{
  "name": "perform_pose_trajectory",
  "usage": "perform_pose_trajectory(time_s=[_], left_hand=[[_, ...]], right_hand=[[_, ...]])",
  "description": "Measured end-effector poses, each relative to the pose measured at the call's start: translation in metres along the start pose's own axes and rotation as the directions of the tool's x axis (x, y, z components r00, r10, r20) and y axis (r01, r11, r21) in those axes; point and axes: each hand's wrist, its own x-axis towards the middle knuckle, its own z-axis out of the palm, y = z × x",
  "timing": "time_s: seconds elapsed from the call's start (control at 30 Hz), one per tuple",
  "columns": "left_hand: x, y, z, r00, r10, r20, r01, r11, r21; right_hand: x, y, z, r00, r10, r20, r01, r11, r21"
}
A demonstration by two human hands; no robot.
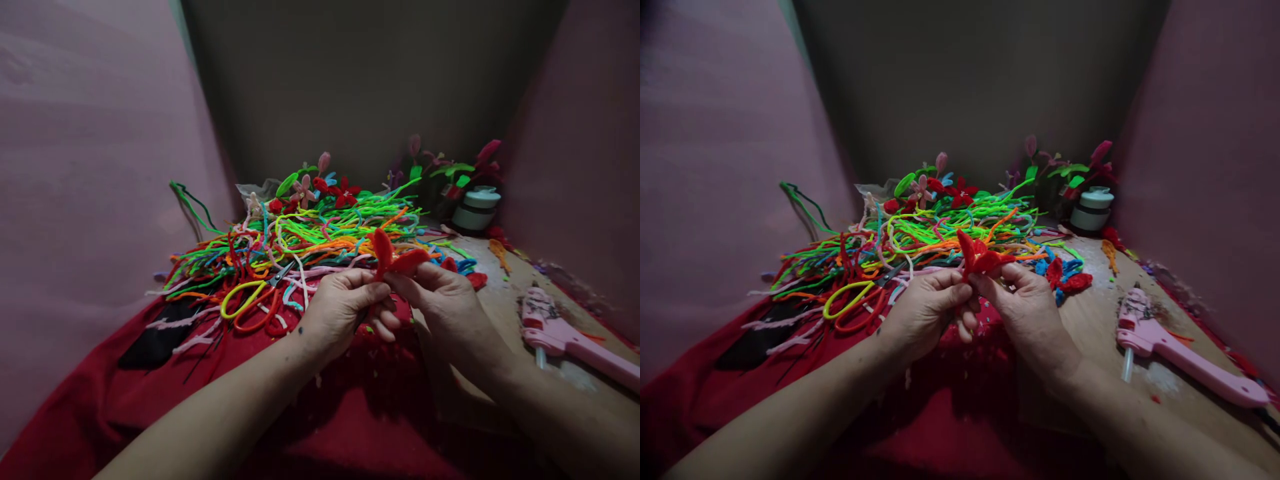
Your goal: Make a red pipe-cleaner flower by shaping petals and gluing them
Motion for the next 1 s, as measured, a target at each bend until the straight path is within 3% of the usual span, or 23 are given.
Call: perform_pose_trajectory(time_s=[0.23, 0.4, 0.57, 0.77, 0.87, 1.0], left_hand=[[-0.001, -0.002, -0.003, 1.000, 0.011, 0.024, -0.012, 0.997, 0.080], [0.000, -0.002, -0.007, 0.997, -0.064, 0.054, 0.063, 0.998, 0.009], [-0.001, -0.004, -0.007, 0.991, -0.082, 0.106, 0.093, 0.991, -0.096], [-0.002, -0.002, -0.007, 0.961, -0.113, 0.253, 0.157, 0.975, -0.159], [-0.002, 0.000, -0.008, 0.943, -0.160, 0.293, 0.210, 0.966, -0.149], [-0.003, 0.001, -0.007, 0.943, -0.192, 0.271, 0.231, 0.966, -0.118]], right_hand=[[-0.003, 0.005, 0.008, 1.000, -0.015, 0.018, 0.013, 0.997, 0.077], [-0.001, 0.005, 0.004, 0.979, 0.048, 0.198, -0.086, 0.979, 0.188], [-0.001, 0.010, -0.002, 0.954, 0.076, 0.291, -0.152, 0.957, 0.249], [-0.003, 0.003, -0.001, 0.903, 0.089, 0.419, -0.259, 0.892, 0.370], [-0.003, 0.002, 0.001, 0.916, 0.058, 0.397, -0.236, 0.879, 0.414], [-0.004, 0.006, 0.003, 0.962, 0.046, 0.270, -0.180, 0.850, 0.495]])
